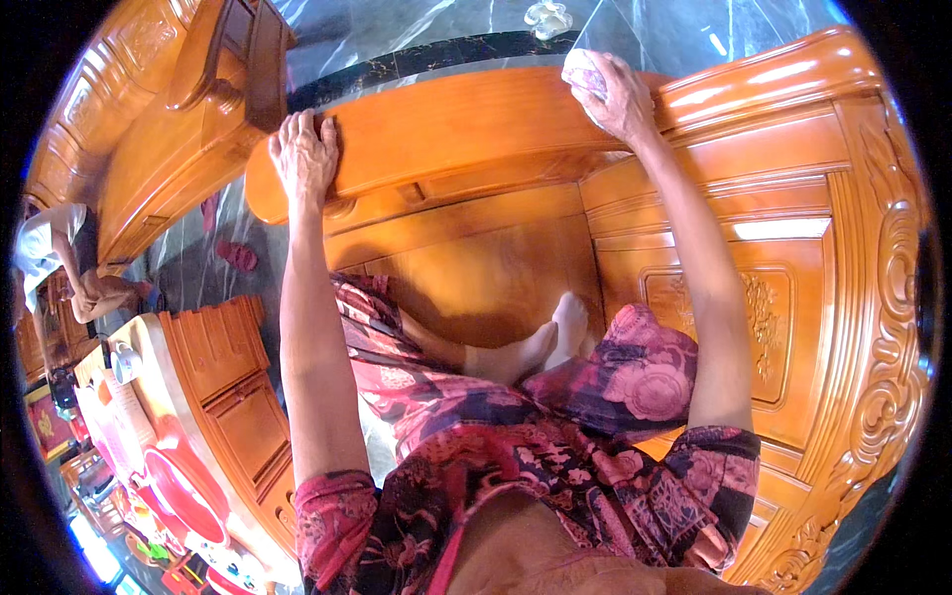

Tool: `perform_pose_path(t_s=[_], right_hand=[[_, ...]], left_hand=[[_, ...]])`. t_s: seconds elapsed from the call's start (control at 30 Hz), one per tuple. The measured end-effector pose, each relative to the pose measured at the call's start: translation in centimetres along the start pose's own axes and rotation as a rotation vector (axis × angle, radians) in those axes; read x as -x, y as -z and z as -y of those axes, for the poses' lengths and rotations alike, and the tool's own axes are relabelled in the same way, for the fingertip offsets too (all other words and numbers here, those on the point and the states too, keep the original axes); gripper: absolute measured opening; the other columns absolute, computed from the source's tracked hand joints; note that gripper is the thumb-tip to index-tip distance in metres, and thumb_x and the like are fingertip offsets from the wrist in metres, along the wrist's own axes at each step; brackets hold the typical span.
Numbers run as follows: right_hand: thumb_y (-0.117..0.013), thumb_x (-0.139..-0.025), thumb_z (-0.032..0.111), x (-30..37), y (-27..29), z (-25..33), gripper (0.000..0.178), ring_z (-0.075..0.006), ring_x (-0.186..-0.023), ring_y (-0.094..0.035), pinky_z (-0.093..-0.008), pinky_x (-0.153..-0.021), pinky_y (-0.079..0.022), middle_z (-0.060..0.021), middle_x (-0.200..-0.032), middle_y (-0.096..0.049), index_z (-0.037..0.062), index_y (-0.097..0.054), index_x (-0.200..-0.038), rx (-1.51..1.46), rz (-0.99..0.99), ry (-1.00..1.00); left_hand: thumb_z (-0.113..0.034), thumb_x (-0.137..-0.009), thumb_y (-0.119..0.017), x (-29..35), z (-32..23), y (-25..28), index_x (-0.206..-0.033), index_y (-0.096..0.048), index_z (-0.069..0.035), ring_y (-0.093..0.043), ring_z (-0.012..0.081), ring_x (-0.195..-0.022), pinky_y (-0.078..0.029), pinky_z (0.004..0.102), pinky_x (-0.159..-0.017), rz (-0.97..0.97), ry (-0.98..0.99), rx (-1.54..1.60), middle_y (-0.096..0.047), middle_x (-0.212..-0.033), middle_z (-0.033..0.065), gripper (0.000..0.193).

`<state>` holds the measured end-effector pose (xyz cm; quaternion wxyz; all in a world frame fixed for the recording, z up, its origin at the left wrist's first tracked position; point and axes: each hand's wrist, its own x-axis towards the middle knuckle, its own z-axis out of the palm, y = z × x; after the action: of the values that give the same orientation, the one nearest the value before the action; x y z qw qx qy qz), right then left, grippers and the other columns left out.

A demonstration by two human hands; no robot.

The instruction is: The person wipes the armrests, seat, and back of a wooden chair and bench by hand using a cloth.

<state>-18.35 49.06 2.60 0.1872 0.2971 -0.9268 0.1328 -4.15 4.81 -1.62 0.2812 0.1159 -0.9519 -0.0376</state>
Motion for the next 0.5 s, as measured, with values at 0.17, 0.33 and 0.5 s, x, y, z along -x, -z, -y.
perform_pose_path(t_s=[0.17,0.33,0.5], right_hand=[[-0.074,-0.077,0.035,1.8,0.8,1.9,0.055,-0.0352,-0.099,-0.06,-0.0469,-0.083,-0.049,-0.0162,-0.11,-0.06,0.0105,-0.055,-0.123,0.017,-0.192,0.062],[-0.074,-0.077,0.034,3.0,1.3,3.2,0.055,-0.0361,-0.102,-0.059,-0.0477,-0.083,-0.05,-0.0161,-0.113,-0.059,0.0102,-0.054,-0.123,0.022,-0.187,0.055],[-0.073,-0.077,0.033,3.9,0.8,4.5,0.055,-0.0376,-0.106,-0.057,-0.0477,-0.086,-0.048,-0.0196,-0.118,-0.056,0.0114,-0.054,-0.124,0.044,-0.19,0.035]], left_hand=[[-0.037,-0.093,-0.05,0.1,-0.2,0.0,-0.117,-0.059,-0.008,-0.05,0.0277,-0.122,-0.031,0.0485,-0.104,-0.006,0.009,0.012,-0.061,-0.121,0.0114,0.039],[-0.038,-0.092,-0.05,0.0,-0.1,-0.1,-0.116,-0.06,-0.008,-0.05,0.0272,-0.122,-0.031,0.0481,-0.104,-0.01,0.027,-0.005,-0.062,-0.121,0.01,0.04],[-0.04,-0.094,-0.049,-0.2,-1.0,0.5,-0.12,-0.059,-0.008,-0.05,0.0271,-0.123,-0.031,0.0486,-0.106,0.055,0.037,-0.01,-0.06,-0.124,0.0113,0.042]])
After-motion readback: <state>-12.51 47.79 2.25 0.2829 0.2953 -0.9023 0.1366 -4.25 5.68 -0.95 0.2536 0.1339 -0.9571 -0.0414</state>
